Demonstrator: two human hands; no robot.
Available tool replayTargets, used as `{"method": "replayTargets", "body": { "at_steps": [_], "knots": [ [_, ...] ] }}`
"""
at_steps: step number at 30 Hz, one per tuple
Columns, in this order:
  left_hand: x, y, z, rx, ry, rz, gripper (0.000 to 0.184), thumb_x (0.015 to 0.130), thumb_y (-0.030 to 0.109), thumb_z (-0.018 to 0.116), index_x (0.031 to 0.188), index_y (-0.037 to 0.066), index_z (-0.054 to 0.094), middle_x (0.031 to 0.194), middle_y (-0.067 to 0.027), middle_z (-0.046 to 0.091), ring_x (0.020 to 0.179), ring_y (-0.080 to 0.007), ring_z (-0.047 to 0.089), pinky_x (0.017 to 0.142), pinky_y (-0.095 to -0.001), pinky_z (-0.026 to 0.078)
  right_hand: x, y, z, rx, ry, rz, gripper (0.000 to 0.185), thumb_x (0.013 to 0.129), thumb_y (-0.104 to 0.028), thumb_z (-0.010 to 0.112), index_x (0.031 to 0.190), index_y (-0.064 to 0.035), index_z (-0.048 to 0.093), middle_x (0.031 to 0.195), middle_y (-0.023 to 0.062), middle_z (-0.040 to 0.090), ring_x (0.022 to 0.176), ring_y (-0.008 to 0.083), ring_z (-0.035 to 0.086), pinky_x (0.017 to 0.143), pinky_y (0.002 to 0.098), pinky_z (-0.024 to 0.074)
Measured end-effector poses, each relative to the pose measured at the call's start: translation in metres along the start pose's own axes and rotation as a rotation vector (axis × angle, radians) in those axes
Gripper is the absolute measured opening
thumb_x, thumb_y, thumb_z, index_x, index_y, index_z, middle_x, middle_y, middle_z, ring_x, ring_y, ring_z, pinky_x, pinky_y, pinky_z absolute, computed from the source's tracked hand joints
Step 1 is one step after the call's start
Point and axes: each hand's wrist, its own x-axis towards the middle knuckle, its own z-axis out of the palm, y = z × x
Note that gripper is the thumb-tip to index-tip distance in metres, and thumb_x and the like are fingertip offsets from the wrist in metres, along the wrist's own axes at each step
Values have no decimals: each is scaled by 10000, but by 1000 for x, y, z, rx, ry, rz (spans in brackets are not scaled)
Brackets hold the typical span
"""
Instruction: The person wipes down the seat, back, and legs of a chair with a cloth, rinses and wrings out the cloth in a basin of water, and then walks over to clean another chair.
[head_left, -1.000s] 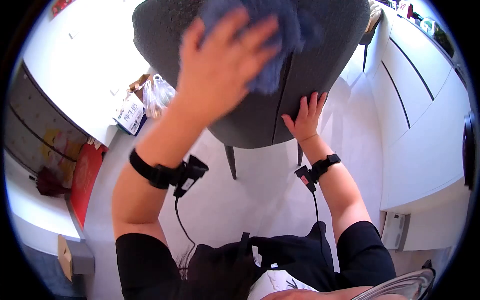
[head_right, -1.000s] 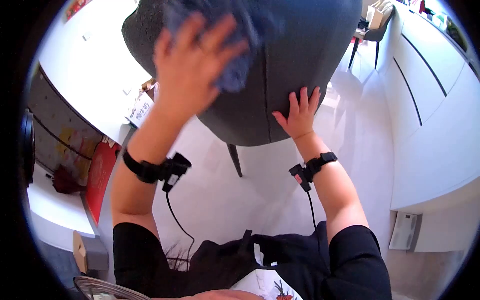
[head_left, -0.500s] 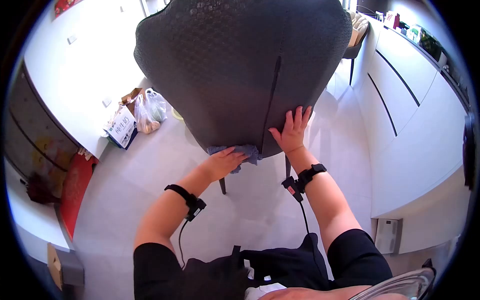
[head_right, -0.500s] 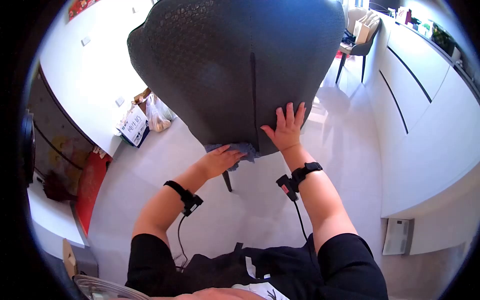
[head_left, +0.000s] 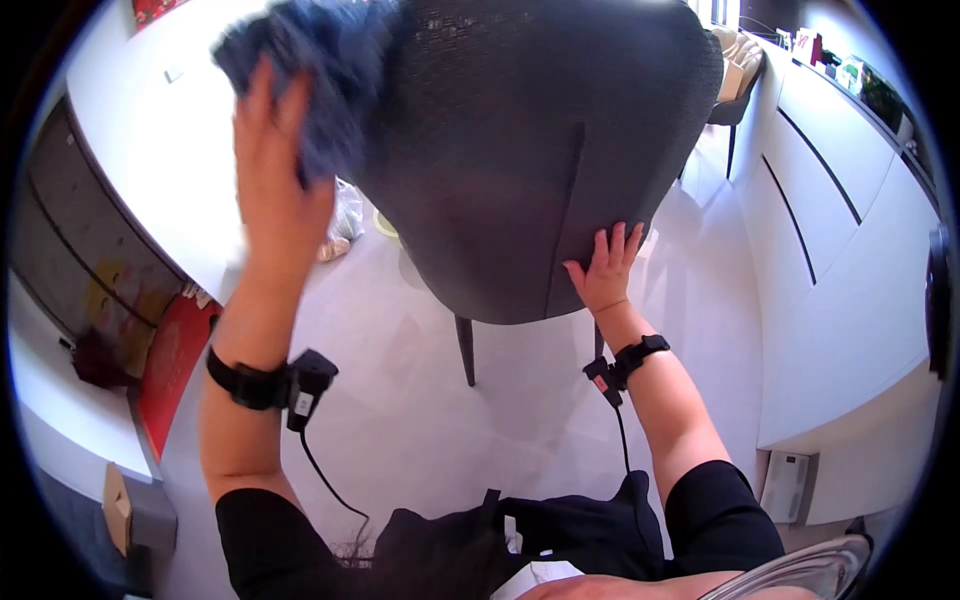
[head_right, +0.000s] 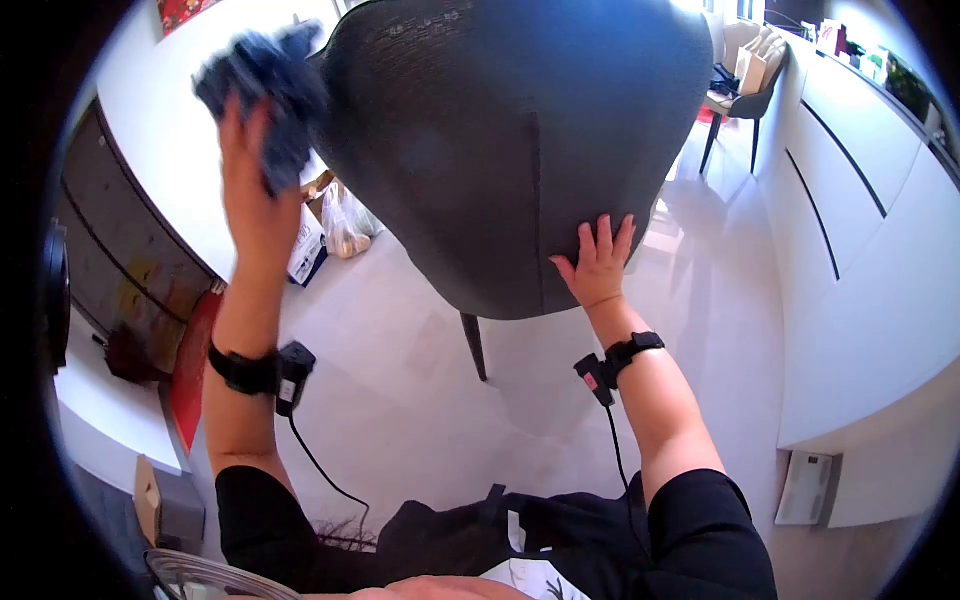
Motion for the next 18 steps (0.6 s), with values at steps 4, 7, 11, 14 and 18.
{"method": "replayTargets", "body": {
  "at_steps": [4,7,11,14,18],
  "knots": [
    [51,-12,13,-47,2,44,468,858,150,609,1311,84,514,1404,-155,437,1239,-313,484,1026,-383,372,1,-3,-2,1,-48,16,792,732,-454,717,1336,-79,367,1455,170,243,1294,587,186,1013,677,237],
    [51,10,33,-334,-88,-114,526,748,134,675,1250,56,538,1398,-270,381,1311,-425,348,1100,-471,230,2,-2,1,1,-45,1,790,737,-452,713,1334,-70,366,1445,187,250,1291,588,190,1014,674,239],
    [41,24,41,-64,12,95,536,780,169,651,1281,40,511,1340,-226,461,1236,-392,443,1063,-458,304,4,-4,-1,-4,-21,-20,775,755,-453,698,1330,-54,366,1432,206,259,1287,592,195,1014,676,240],
    [21,-12,54,-39,93,91,453,870,188,587,1297,56,514,1354,-158,490,1218,-327,495,1019,-387,372,3,-4,-2,-10,-29,-13,753,774,-457,680,1321,-43,369,1429,210,259,1283,598,195,1010,678,247],
    [-17,-37,74,-235,228,-212,402,931,261,524,1286,72,525,1241,-150,561,1109,-271,548,961,-358,400,5,-3,-1,-28,-8,-25,759,763,-461,690,1307,-35,376,1419,217,264,1274,609,194,1004,682,254]
  ]
}}
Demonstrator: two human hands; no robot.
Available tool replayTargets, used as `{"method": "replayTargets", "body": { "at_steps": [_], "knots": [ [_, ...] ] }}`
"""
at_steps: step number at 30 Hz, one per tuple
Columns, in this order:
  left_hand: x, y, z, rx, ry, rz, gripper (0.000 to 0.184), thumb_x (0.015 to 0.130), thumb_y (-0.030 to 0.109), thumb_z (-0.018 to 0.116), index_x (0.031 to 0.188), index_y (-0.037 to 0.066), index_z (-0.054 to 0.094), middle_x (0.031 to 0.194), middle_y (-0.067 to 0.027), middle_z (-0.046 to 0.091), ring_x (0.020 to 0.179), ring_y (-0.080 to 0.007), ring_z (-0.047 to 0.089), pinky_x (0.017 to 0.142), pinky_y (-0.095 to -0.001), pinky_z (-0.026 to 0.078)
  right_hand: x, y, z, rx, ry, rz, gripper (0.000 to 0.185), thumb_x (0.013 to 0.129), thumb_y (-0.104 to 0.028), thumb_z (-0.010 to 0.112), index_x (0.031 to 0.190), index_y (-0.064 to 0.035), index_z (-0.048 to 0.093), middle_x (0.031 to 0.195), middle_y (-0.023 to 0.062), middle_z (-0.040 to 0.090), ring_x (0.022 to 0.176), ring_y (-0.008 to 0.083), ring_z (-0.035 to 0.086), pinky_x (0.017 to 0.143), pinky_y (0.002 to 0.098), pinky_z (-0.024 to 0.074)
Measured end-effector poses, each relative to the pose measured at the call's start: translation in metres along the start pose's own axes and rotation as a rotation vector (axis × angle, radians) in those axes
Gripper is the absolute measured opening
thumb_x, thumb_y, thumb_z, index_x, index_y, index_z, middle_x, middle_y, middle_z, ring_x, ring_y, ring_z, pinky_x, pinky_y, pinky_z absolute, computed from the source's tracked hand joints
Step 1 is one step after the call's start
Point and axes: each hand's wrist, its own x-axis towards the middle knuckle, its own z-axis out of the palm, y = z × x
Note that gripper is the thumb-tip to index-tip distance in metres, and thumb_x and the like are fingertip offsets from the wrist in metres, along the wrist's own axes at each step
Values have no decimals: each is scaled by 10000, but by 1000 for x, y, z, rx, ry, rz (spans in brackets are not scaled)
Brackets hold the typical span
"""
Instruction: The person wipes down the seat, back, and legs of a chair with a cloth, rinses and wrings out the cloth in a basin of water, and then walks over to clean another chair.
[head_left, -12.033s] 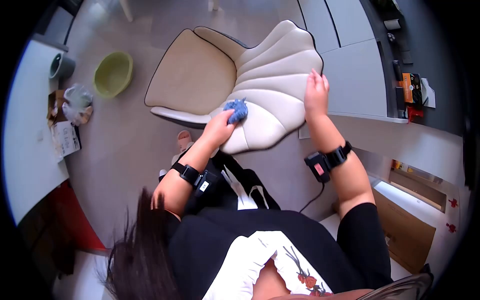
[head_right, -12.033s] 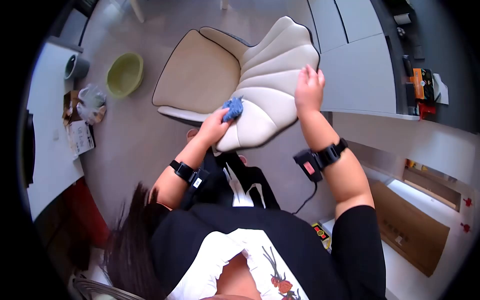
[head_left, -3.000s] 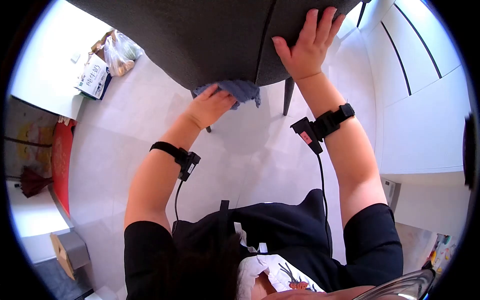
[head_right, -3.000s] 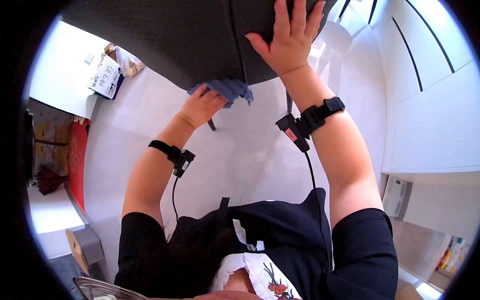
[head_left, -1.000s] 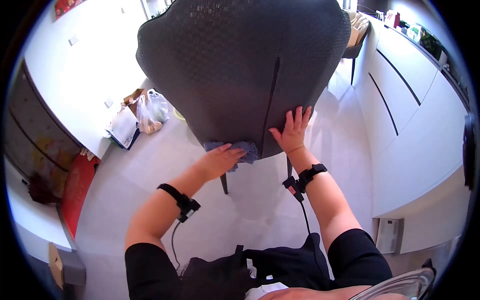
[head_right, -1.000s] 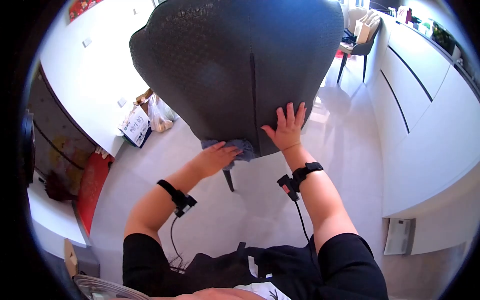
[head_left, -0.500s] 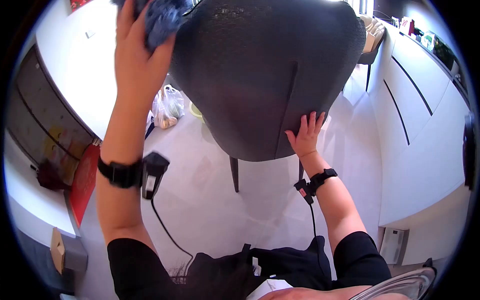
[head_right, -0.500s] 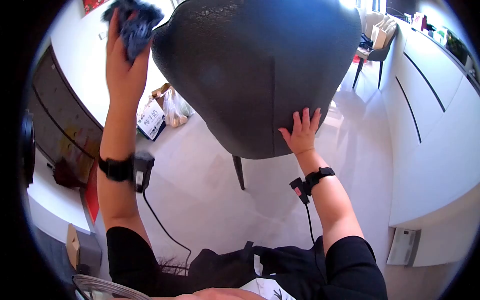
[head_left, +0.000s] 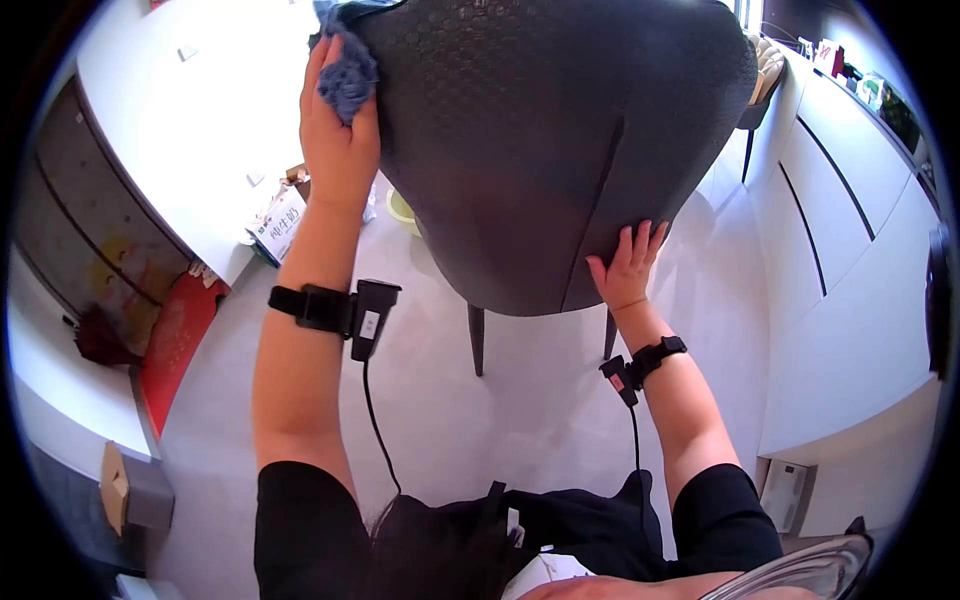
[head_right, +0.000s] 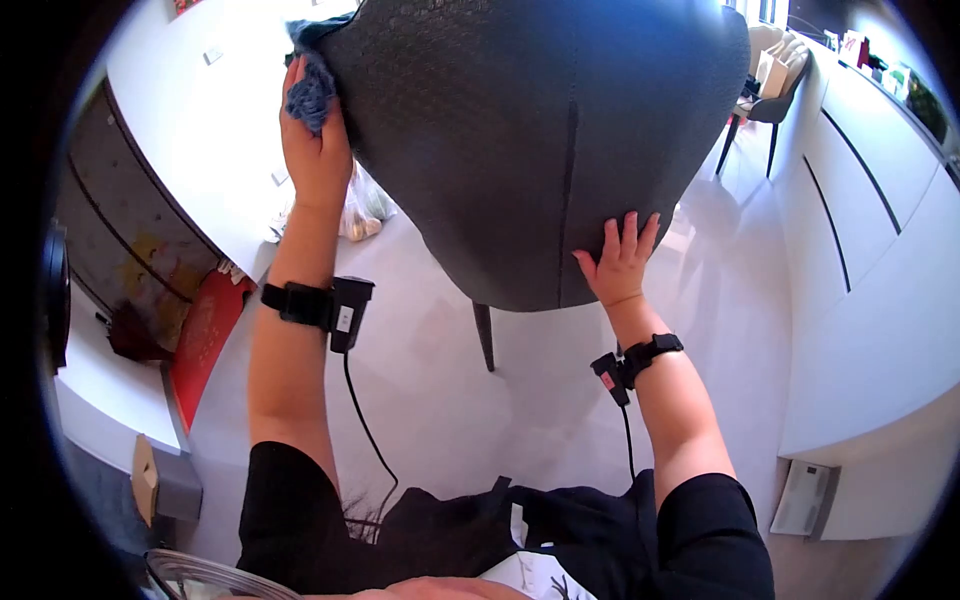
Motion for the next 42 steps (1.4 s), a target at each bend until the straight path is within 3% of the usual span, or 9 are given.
{"method": "replayTargets", "body": {
  "at_steps": [3,6,9,10,19,22,28,38,42],
  "knots": [
    [-13,9,7,-262,53,-453,431,982,383,450,1279,81,525,1137,-113,577,1035,-183,547,929,-324,399,-2,1,-2,-8,-6,-4,770,747,-456,707,1295,-25,381,1410,229,267,1271,613,191,1003,685,252],
    [2,43,12,-140,63,-411,433,973,376,473,1301,95,507,1161,-128,576,1063,-210,547,941,-329,395,0,-1,-5,-10,-37,21,764,746,-447,711,1284,-13,385,1399,250,267,1270,616,191,1004,688,248],
    [12,72,13,297,73,143,429,910,231,569,1298,64,497,1293,-161,529,1171,-330,526,1018,-367,366,0,1,-6,0,-35,17,740,766,-428,698,1282,-7,375,1392,272,261,1271,621,182,1012,693,235],
    [17,76,12,175,-8,65,598,720,138,679,1282,31,503,1285,-247,491,1207,-417,443,1064,-507,299,0,2,-6,4,-41,14,746,773,-423,692,1297,-9,361,1402,270,253,1274,621,177,1014,694,231],
    [3,37,-1,-89,-94,87,570,748,157,625,1286,10,508,1332,-217,486,1231,-434,432,1074,-501,289,-3,7,-5,-25,-17,-26,763,859,-450,579,1401,-24,252,1487,243,156,1300,613,136,1036,684,209],
    [-26,28,12,-62,145,-57,426,896,192,577,1279,23,499,1273,-183,538,1198,-345,504,1020,-364,361,0,7,-6,-40,-9,-34,755,870,-440,564,1410,-25,238,1496,242,141,1307,606,135,1045,674,206],
    [-114,26,20,-342,35,-1100,405,917,236,546,1202,-51,521,1121,-209,598,1066,-306,574,912,-359,423,1,9,-4,-71,18,-41,763,877,-447,533,1429,-31,210,1504,251,122,1320,591,132,1058,657,197],
    [-303,54,41,-255,49,-947,411,938,144,493,1303,-40,445,1246,-179,535,1176,-269,506,993,-357,376,11,6,-8,-88,28,-64,763,885,-412,484,1460,-44,145,1509,259,99,1333,574,105,1070,638,170],
    [-386,54,59,-437,37,-1462,437,972,250,457,1312,-24,434,1262,-155,527,1156,-244,507,978,-344,384,9,9,-6,-103,39,-63,768,884,-424,478,1470,-69,130,1517,242,89,1336,565,111,1076,629,168]
  ]
}}
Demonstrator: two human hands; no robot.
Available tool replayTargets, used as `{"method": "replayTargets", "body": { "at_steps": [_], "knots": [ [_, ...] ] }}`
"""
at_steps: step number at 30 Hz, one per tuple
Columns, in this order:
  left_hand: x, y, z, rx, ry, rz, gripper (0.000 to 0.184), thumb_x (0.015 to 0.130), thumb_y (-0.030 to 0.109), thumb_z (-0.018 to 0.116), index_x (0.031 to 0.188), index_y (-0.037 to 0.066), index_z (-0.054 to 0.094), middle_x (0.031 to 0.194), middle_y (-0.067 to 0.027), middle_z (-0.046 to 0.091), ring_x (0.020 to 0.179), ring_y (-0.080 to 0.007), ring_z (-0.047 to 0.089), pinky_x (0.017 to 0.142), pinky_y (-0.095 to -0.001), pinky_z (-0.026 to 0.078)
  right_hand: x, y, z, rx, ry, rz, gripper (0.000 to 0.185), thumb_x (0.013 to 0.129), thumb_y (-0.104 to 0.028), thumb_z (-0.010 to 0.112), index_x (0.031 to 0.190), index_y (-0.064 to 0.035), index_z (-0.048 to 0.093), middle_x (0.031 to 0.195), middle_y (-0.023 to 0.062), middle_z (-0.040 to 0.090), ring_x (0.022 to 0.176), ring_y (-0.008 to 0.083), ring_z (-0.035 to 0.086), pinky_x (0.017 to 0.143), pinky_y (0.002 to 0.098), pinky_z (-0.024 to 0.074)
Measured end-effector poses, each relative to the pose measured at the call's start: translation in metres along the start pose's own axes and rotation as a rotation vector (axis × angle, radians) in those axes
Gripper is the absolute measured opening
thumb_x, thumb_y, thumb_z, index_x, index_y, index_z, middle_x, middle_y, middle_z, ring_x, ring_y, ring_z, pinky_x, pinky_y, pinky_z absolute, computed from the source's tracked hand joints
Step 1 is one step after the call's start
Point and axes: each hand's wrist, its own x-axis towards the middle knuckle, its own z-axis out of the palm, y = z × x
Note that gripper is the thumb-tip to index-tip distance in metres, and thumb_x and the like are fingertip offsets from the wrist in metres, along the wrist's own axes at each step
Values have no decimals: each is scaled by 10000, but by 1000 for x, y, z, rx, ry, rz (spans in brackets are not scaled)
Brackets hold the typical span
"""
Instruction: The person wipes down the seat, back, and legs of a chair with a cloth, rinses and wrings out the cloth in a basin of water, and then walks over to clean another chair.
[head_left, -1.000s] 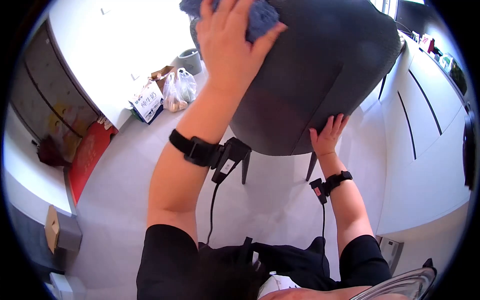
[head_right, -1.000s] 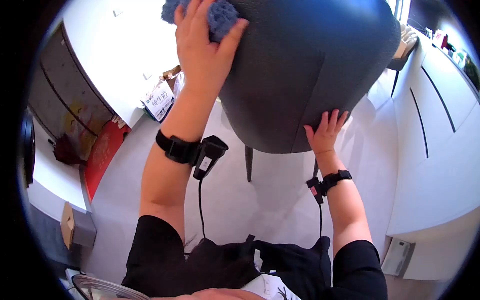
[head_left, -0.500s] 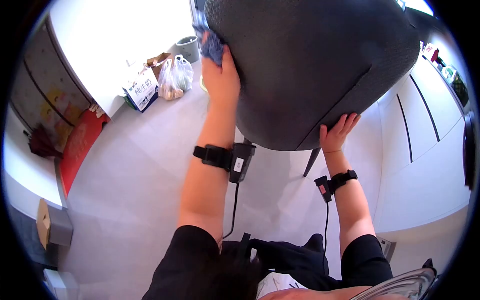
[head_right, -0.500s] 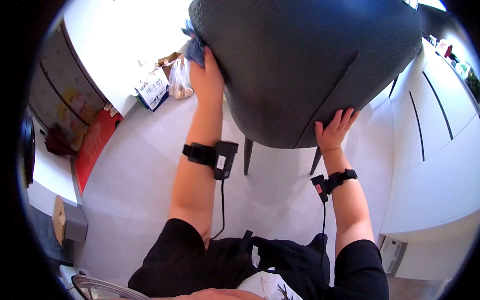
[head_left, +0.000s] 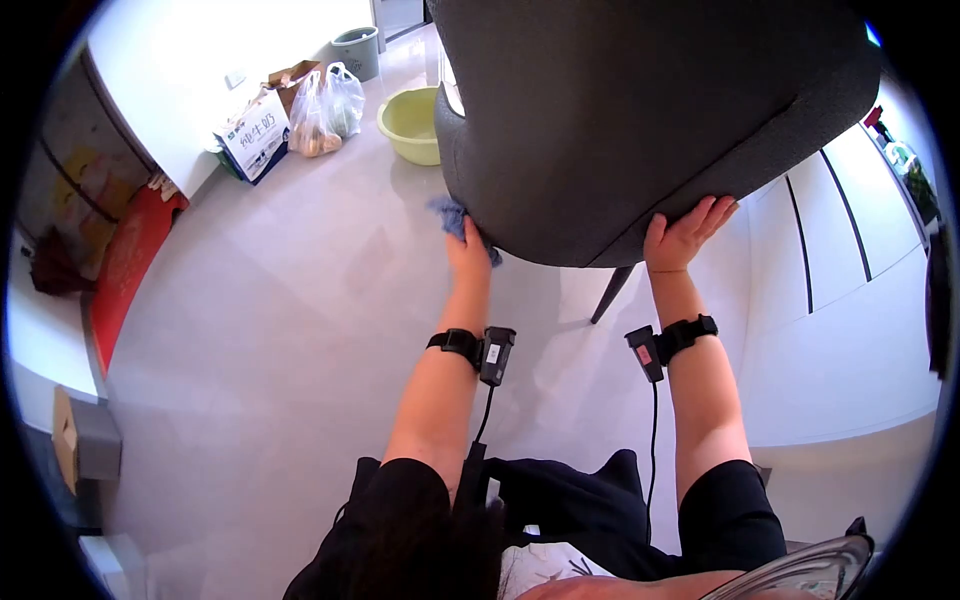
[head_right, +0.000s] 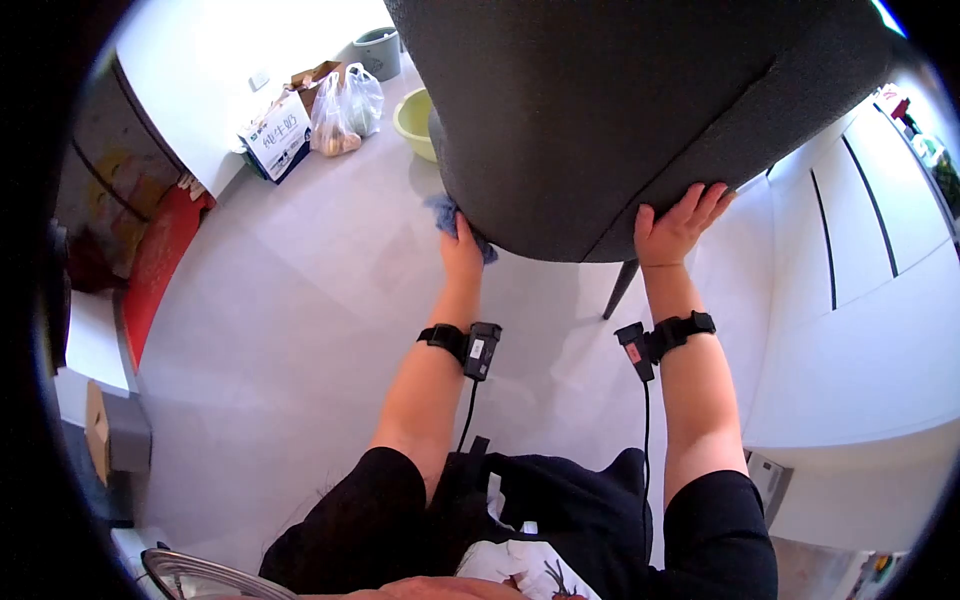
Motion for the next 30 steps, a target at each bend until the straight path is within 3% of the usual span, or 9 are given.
{"method": "replayTargets", "body": {
  "at_steps": [2,5,11,12,16,20,22,26,30],
  "knots": [
    [-13,-3,0,-144,-12,-263,459,994,322,424,1317,-3,432,1288,-123,513,1156,-221,497,965,-330,391,2,1,1,-20,13,-27,767,885,-429,473,1473,-80,125,1521,231,85,1338,562,111,1079,625,167],
    [-12,19,18,-411,121,-346,497,1000,369,400,1357,23,391,1301,-116,502,1171,-213,480,974,-327,382,-1,1,0,-23,4,-15,765,884,-428,471,1473,-81,127,1524,222,84,1342,556,105,1081,621,168],
    [-11,91,34,-52,151,173,444,998,328,424,1277,-16,459,1236,-121,524,1094,-183,493,943,-285,379,-1,-1,1,-46,7,4,768,887,-429,464,1476,-81,115,1524,221,87,1344,552,111,1083,622,166],
    [-11,115,41,-157,139,180,419,995,299,437,1254,-28,471,1179,-102,533,1039,-172,496,912,-276,389,0,-2,0,-35,11,1,767,887,-430,463,1476,-81,117,1523,222,89,1344,552,113,1082,623,167],
    [-14,224,61,-187,42,572,451,939,138,492,1337,-49,397,1370,-213,432,1260,-321,425,1061,-352,285,1,-1,-1,-23,22,-32,755,911,-444,427,1479,-65,106,1523,241,80,1357,535,107,1087,616,156],
    [9,316,78,133,79,1215,482,891,161,577,1320,-2,433,1196,-203,533,1055,-321,537,915,-356,405,0,1,-1,-21,17,-27,747,924,-443,415,1481,-59,98,1526,243,72,1362,533,96,1090,614,147],
    [20,352,82,301,185,1372,526,831,173,594,1312,3,467,1320,-249,446,1192,-416,433,1027,-461,303,0,0,-2,-5,6,-26,741,923,-436,414,1478,-53,105,1525,248,72,1359,539,94,1089,616,147],
    [8,348,68,470,78,1259,537,848,198,577,1329,-4,453,1410,-324,319,1279,-478,344,1089,-522,221,0,-4,-3,9,-8,-27,733,925,-434,412,1470,-38,122,1521,257,73,1355,547,95,1087,617,148],
    [-7,251,49,621,-14,1156,652,812,156,643,1387,21,366,1359,-310,386,1180,-477,441,1024,-441,340,-2,-2,-1,25,30,0,750,882,-466,488,1431,-32,220,1504,241,153,1325,582,142,1061,644,198]
  ]
}}
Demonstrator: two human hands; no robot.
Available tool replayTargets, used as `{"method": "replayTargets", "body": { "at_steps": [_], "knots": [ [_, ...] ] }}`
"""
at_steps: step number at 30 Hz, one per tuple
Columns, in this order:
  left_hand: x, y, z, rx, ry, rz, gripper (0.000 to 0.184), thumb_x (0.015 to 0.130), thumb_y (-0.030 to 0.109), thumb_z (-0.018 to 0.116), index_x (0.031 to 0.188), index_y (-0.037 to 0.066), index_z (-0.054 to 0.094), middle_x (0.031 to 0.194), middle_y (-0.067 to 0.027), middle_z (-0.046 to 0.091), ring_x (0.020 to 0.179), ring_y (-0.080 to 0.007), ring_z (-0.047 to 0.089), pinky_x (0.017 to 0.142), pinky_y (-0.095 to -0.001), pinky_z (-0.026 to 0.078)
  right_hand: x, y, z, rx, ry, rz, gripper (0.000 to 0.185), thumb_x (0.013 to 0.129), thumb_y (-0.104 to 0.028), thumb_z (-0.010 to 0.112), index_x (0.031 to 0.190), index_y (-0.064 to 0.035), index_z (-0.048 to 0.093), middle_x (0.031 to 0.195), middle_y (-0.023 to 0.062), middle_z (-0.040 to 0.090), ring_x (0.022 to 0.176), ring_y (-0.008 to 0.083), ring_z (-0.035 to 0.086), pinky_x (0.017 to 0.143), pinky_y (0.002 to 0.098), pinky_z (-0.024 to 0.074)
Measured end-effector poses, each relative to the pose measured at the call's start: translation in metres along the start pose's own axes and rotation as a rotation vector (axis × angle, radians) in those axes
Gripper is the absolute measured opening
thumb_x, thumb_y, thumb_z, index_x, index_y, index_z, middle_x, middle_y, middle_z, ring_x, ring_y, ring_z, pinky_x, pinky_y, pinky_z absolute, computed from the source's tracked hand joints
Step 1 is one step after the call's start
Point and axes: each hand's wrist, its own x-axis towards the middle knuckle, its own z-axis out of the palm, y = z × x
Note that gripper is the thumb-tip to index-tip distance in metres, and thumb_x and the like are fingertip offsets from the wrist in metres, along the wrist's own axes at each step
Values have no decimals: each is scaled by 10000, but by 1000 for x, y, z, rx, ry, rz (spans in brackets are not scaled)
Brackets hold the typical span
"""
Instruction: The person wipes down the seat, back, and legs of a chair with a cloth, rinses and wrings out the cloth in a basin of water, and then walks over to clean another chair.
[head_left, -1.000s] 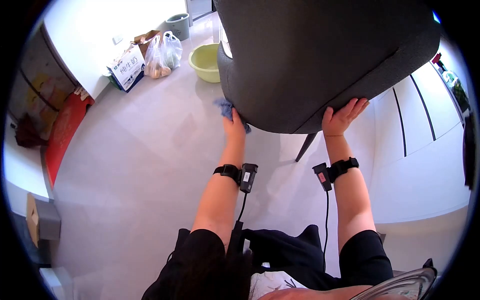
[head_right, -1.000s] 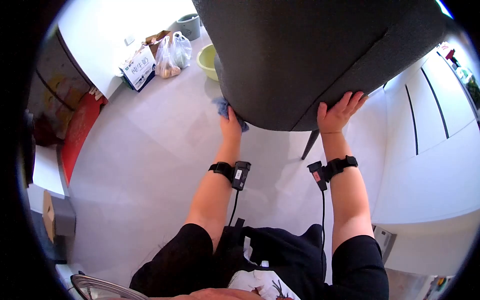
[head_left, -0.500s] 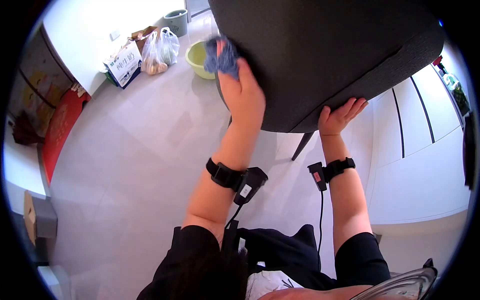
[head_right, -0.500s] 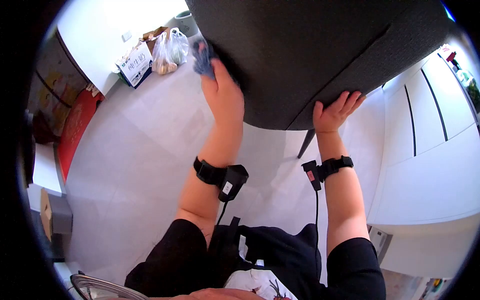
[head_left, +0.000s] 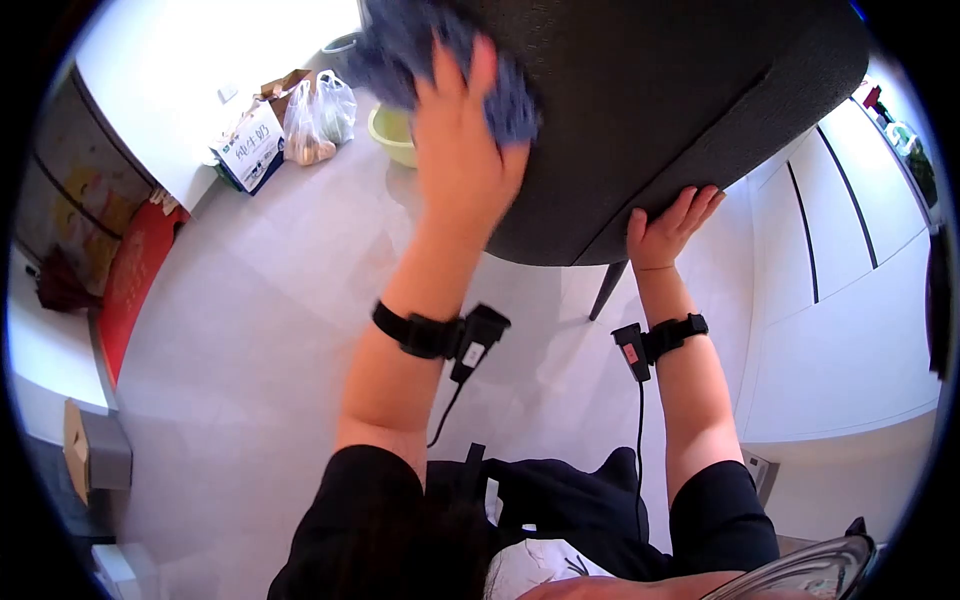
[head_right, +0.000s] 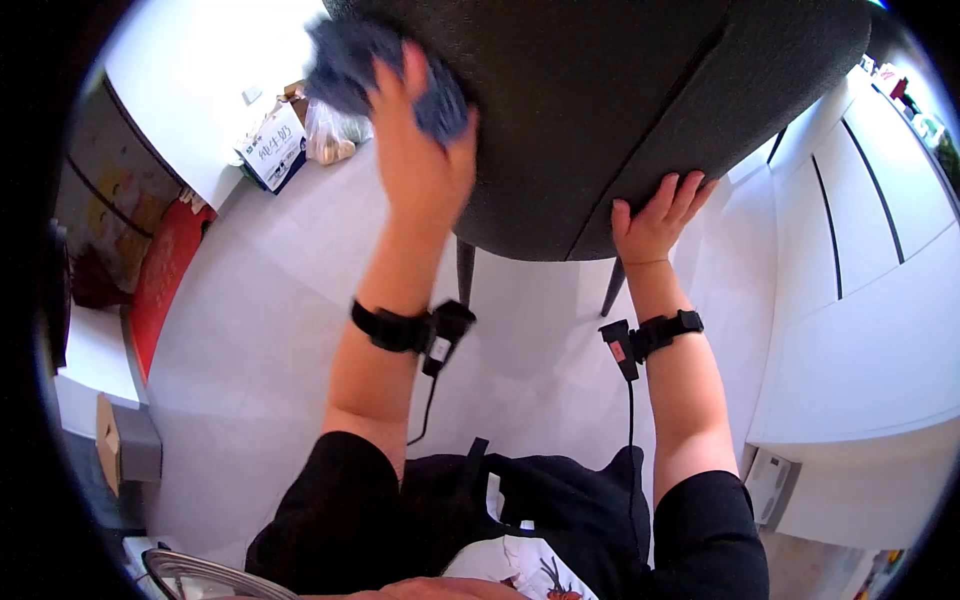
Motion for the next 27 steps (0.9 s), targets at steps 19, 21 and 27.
{"method": "replayTargets", "body": {
  "at_steps": [19,21,27],
  "knots": [
    [-46,30,39,-322,200,-262,674,854,120,541,1393,-133,224,1481,-320,167,1360,-472,211,1124,-497,105,1,9,5,-27,36,-4,735,890,-517,450,1450,-101,216,1509,210,157,1331,563,154,1065,648,200],
    [4,29,28,-257,302,-115,589,905,121,499,1412,-60,259,1496,-278,191,1388,-382,223,1129,-398,143,0,4,7,-3,58,12,724,887,-529,462,1422,-81,268,1497,215,186,1321,566,173,1059,655,207],
    [139,42,-3,-18,521,257,495,894,244,557,1292,-33,454,1313,-267,461,1213,-395,449,1040,-410,329,1,3,3,-6,52,27,715,880,-527,483,1387,-53,310,1464,228,242,1302,568,206,1052,660,214]
  ]
}}
